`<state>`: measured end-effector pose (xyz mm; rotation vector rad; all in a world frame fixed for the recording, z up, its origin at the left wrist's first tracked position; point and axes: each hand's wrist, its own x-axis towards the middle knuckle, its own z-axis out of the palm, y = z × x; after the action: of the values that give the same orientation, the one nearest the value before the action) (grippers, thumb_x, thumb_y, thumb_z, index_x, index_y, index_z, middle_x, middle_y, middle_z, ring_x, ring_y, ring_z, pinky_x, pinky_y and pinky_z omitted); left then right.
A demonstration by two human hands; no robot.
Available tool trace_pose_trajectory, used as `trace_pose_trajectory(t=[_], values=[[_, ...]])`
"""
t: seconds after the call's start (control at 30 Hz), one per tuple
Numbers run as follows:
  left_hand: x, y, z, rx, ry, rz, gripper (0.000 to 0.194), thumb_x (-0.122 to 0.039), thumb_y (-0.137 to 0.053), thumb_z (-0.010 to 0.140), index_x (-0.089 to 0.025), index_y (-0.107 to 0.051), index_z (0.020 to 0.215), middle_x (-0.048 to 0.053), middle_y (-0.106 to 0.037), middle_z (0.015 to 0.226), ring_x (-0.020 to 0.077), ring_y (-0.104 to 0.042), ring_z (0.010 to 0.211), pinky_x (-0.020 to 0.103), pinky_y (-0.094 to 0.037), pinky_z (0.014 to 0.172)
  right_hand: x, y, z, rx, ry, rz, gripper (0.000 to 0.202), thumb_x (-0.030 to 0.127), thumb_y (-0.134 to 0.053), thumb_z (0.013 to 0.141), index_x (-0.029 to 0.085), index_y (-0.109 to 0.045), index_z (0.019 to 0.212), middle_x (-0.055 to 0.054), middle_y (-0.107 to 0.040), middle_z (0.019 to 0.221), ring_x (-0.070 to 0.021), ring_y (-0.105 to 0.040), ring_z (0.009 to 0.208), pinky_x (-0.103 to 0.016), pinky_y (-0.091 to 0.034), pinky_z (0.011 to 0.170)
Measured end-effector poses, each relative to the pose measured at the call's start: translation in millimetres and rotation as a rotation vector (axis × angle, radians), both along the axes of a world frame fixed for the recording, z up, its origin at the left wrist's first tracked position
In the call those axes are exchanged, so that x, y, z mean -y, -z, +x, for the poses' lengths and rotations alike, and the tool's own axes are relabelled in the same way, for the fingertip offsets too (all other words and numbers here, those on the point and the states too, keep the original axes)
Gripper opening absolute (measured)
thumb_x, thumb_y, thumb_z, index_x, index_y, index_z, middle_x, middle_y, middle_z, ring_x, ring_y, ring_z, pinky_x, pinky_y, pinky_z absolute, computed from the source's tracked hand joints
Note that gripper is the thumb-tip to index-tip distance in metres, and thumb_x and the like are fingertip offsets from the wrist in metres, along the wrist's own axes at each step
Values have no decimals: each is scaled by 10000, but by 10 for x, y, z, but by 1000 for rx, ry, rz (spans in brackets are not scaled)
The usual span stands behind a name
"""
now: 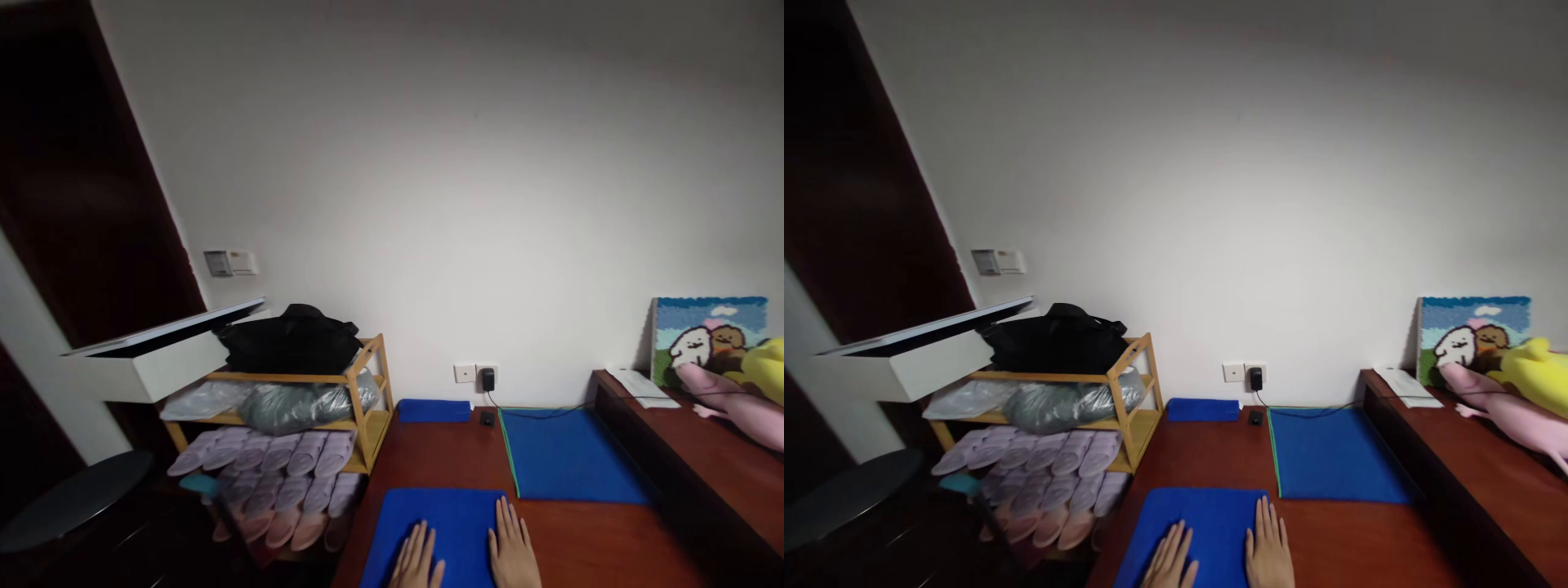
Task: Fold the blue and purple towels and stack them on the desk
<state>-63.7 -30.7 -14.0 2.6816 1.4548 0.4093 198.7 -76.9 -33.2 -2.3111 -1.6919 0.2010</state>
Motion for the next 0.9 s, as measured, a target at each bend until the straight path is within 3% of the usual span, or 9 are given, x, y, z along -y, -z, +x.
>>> trace_pose_trajectory(t=[0.13,0.23,0.3,0.47,0.57,0.73,0.9], values=[[-84,-99,863,29,131,-14,539,-524,-341,1044,-330,-402,1543,14,-369,1603,252,-399,1470,458,-409,1202,-71,90,30,-27,7,25,695,480,-245,982,127,-359,1570,-61,-264,1647,-264,-233,1533,-488,-219,1263],[-132,-84,1049,25,104,-53,527,-517,-292,1057,-359,-359,1555,7,-338,1626,250,-353,1495,493,-366,1224,-94,105,40,-38,20,20,698,481,-254,982,117,-355,1569,-57,-262,1645,-261,-235,1533,-479,-222,1265],[-214,-79,895,7,53,-75,537,-530,-266,1057,-367,-325,1565,2,-301,1644,251,-304,1517,520,-316,1242,-84,89,39,-31,20,12,701,484,-229,988,120,-333,1577,-49,-242,1653,-254,-222,1538,-475,-213,1268],[-528,-138,14,-80,-214,-83,606,-541,-285,1039,-281,-305,1586,41,-248,1667,260,-224,1545,529,-227,1263,3,-19,19,-25,15,9,700,495,-194,999,138,-305,1590,-40,-215,1670,-242,-180,1550,-467,-179,1278],[-644,-157,-375,-108,-289,-90,636,-523,-284,1035,-222,-294,1595,57,-238,1673,241,-228,1547,485,-230,1264,59,-108,2,-9,13,-17,710,492,-166,1002,116,-260,1597,-38,-178,1677,-224,-151,1557,-454,-152,1282],[-692,-160,-509,-111,-280,-67,638,-526,-259,1037,-224,-303,1597,61,-258,1672,239,-263,1539,485,-241,1257,103,-226,-24,10,18,-62,710,476,-159,1003,92,-224,1596,-37,-161,1677,-213,-136,1562,-442,-129,1282],[-645,-251,-297,-118,-306,13,614,-475,-300,1037,-169,-393,1561,107,-332,1643,273,-294,1527,498,-264,1249,100,-262,-33,2,30,-66,703,468,-166,1005,97,-220,1599,-38,-160,1681,-210,-133,1564,-430,-108,1282]])
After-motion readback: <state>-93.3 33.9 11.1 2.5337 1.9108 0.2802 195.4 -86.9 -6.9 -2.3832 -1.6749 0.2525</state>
